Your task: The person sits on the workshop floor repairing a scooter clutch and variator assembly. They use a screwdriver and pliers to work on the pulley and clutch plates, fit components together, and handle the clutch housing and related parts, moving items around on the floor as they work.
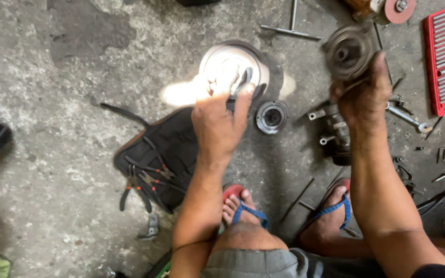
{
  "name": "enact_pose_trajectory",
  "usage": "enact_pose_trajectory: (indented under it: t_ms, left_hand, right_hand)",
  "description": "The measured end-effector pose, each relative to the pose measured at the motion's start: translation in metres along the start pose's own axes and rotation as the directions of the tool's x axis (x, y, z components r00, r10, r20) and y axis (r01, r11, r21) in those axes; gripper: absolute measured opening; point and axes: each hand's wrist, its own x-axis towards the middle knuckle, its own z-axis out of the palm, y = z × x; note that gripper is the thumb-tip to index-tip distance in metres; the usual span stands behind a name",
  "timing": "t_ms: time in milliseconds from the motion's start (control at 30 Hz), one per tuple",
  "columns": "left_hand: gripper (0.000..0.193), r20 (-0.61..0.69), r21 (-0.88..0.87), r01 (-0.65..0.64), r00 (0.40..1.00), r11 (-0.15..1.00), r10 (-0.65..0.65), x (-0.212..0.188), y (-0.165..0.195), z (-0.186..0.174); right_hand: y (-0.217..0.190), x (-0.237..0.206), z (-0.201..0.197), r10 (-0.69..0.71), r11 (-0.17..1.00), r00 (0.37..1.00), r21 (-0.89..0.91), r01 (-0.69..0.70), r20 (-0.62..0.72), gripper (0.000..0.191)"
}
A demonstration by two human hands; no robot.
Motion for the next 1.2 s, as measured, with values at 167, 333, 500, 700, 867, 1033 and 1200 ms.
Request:
enact_pose_trajectory:
  t_ms: [167,333,500,700,867,1033,1200]
  left_hand:
    - [0.024,-0.02,-0.152,0.057,0.998,0.987,-0.061,-0.004,-0.01,-0.005]
    - [0.02,-0.021,-0.223,0.085,0.996,0.971,-0.092,0.004,-0.012,-0.016]
    - [0.017,-0.019,-0.266,0.109,0.993,0.958,-0.119,0.009,-0.001,-0.014]
    - [0.017,-0.08,-0.248,0.045,0.995,0.968,-0.067,-0.005,-0.008,-0.011]
    - [0.019,-0.057,-0.194,0.117,0.99,0.974,-0.13,-0.013,-0.01,-0.008]
    - [0.021,-0.059,-0.242,0.053,0.996,0.969,-0.069,-0.014,-0.001,-0.003]
    - [0.023,-0.014,-0.23,0.05,0.998,0.972,-0.054,-0.015,0.014,-0.002]
  right_hand:
    - [0.045,0.021,0.018,-0.627,0.167,0.768,-0.94,0.298,0.133,0.053]
    - [0.115,0.038,0.036,0.094,-0.289,0.958,-0.928,-0.234,-0.271,0.065]
    - [0.122,0.045,0.003,0.046,-0.232,0.992,-0.967,-0.101,-0.114,0.079]
    - [0.118,0.071,-0.034,-0.343,0.191,0.939,-0.976,0.104,0.033,0.035]
    - [0.076,0.06,-0.058,0.125,0.931,0.918,-0.274,-0.24,-0.377,0.024]
    - [0.05,0.022,-0.047,0.314,0.947,0.926,0.143,-0.288,-0.21,0.03]
    - [0.027,-0.015,-0.022,0.275,0.938,0.96,0.232,-0.256,-0.053,0.038]
